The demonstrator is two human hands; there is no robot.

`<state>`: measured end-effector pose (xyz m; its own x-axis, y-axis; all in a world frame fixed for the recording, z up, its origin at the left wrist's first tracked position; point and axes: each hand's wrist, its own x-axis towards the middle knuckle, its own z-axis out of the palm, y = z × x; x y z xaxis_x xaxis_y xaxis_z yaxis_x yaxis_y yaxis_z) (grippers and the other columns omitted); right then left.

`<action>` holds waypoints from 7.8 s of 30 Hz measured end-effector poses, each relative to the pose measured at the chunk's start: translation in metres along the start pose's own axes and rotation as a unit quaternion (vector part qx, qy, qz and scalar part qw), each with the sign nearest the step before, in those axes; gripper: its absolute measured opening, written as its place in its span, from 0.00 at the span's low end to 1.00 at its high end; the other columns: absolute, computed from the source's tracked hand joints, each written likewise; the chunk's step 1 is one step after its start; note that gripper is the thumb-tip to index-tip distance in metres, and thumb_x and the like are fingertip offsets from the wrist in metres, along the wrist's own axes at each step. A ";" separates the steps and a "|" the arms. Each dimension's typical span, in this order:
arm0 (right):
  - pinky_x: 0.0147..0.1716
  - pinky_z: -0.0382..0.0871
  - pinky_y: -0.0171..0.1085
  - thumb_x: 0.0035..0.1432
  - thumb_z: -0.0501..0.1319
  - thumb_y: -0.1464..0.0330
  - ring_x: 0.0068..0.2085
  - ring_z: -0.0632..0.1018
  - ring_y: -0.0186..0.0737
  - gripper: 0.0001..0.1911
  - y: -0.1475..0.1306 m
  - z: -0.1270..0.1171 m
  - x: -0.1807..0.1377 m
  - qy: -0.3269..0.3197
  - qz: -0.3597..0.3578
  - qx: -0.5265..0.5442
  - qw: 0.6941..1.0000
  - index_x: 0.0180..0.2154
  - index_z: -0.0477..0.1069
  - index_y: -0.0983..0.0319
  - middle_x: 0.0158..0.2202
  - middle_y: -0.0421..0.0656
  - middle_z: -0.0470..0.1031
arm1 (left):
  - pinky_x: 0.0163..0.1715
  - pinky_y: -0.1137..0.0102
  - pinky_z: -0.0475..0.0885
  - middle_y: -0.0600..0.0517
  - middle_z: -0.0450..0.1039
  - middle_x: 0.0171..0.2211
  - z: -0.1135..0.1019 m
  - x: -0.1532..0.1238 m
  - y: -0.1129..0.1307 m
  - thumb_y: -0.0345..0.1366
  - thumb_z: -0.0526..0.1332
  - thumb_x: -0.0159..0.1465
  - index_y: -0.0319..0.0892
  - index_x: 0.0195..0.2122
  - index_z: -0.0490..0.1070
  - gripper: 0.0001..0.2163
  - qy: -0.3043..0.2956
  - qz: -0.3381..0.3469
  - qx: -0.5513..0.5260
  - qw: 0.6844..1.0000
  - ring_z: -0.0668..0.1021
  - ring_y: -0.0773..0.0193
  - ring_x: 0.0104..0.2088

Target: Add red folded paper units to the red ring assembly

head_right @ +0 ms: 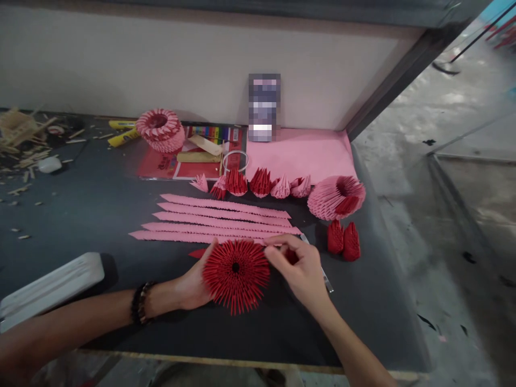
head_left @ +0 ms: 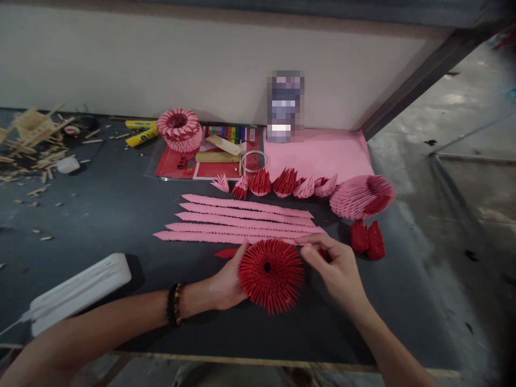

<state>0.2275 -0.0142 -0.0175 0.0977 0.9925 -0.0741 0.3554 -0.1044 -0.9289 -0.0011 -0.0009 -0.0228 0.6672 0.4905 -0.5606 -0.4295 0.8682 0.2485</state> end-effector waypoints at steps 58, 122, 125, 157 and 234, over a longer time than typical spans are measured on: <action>0.35 0.72 0.34 0.62 0.71 0.62 0.33 0.80 0.37 0.07 0.019 0.009 0.004 0.001 0.012 0.120 0.993 0.35 0.82 0.59 0.32 0.41 0.82 | 0.67 0.62 0.62 0.46 0.84 0.49 -0.009 0.003 -0.006 0.57 0.51 0.72 0.39 0.52 0.80 0.28 0.028 -0.048 0.055 0.997 0.78 0.54 0.59; 0.31 0.77 0.39 0.61 0.70 0.60 0.31 0.83 0.42 0.09 0.004 0.002 0.001 -0.069 -0.028 -0.056 0.996 0.32 0.83 0.57 0.31 0.42 0.86 | 0.69 0.60 0.58 0.44 0.84 0.48 0.001 0.001 -0.003 0.52 0.51 0.74 0.38 0.49 0.80 0.24 0.041 -0.055 0.043 0.997 0.76 0.53 0.62; 0.31 0.77 0.39 0.61 0.69 0.60 0.32 0.84 0.42 0.09 0.002 0.003 0.000 -0.056 -0.038 -0.060 0.996 0.34 0.83 0.57 0.32 0.42 0.86 | 0.69 0.61 0.59 0.45 0.84 0.48 -0.001 0.003 -0.004 0.52 0.53 0.73 0.39 0.49 0.80 0.23 0.023 -0.038 0.048 0.998 0.75 0.52 0.63; 0.48 0.73 0.41 0.69 0.63 0.62 0.45 0.78 0.42 0.10 0.020 0.009 0.008 0.029 -0.029 0.112 0.993 0.49 0.78 0.56 0.43 0.43 0.80 | 0.68 0.55 0.58 0.43 0.81 0.54 -0.003 -0.006 -0.001 0.59 0.50 0.71 0.41 0.60 0.74 0.31 -0.058 -0.036 0.075 0.995 0.74 0.48 0.64; 0.33 0.81 0.38 0.57 0.73 0.59 0.32 0.84 0.40 0.08 0.007 0.007 0.001 -0.023 0.008 0.068 0.997 0.35 0.83 0.56 0.33 0.42 0.86 | 0.63 0.60 0.67 0.45 0.86 0.41 0.001 0.001 -0.002 0.49 0.48 0.75 0.41 0.47 0.83 0.25 -0.003 -0.029 0.040 0.999 0.82 0.51 0.54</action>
<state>0.2238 -0.0135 -0.0261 0.0596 0.9929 -0.1033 0.2239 -0.1141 -0.9679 0.0012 -0.0015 -0.0231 0.6933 0.4389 -0.5715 -0.3399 0.8985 0.2777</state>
